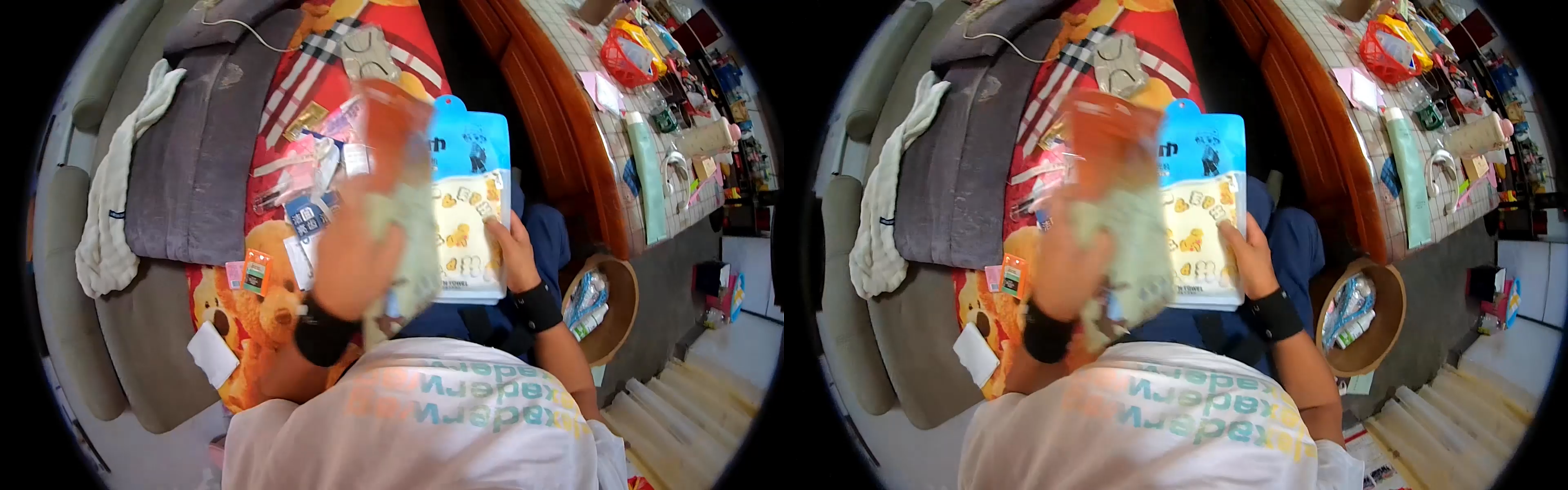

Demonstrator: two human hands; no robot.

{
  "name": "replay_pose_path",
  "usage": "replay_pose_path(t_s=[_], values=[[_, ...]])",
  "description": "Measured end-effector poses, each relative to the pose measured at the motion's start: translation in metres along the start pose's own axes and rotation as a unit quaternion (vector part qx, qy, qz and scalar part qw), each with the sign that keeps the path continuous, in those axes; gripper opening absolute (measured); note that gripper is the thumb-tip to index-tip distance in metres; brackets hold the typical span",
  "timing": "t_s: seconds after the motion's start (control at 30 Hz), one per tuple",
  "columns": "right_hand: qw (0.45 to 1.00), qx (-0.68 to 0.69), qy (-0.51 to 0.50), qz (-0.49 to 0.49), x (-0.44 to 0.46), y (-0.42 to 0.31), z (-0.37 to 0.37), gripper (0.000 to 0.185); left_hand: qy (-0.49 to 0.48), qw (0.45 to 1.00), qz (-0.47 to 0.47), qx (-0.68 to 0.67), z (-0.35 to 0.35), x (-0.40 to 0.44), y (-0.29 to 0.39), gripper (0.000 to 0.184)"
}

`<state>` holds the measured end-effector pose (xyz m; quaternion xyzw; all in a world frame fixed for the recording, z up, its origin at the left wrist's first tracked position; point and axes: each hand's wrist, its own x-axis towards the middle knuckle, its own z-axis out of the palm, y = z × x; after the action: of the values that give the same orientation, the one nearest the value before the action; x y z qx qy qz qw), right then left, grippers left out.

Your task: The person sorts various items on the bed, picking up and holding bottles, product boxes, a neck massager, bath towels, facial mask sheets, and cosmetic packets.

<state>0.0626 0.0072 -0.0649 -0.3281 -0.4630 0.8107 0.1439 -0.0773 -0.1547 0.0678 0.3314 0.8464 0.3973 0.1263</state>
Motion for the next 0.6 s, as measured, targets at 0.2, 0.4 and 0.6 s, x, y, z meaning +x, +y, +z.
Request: replay_pose_path(t_s=[0.2, 0.4, 0.6], values=[[0.999, 0.038, -0.005, 0.012, -0.004, -0.005, 0.005, 0.026, 0.011, 0.995, 0.091, -0.045, -0.021, 0.012, 0.043, 0.038], [1.000, 0.019, -0.001, -0.001, -0.002, 0.003, 0.007, 0.027, -0.017, 0.981, 0.115, 0.158, -0.017, -0.001, 0.045, 0.038], [0.997, -0.055, 0.006, -0.056, -0.012, 0.002, 0.009, 0.026, -0.207, 0.972, 0.046, 0.104, 0.099, 0.008, -0.002, 0.034]])
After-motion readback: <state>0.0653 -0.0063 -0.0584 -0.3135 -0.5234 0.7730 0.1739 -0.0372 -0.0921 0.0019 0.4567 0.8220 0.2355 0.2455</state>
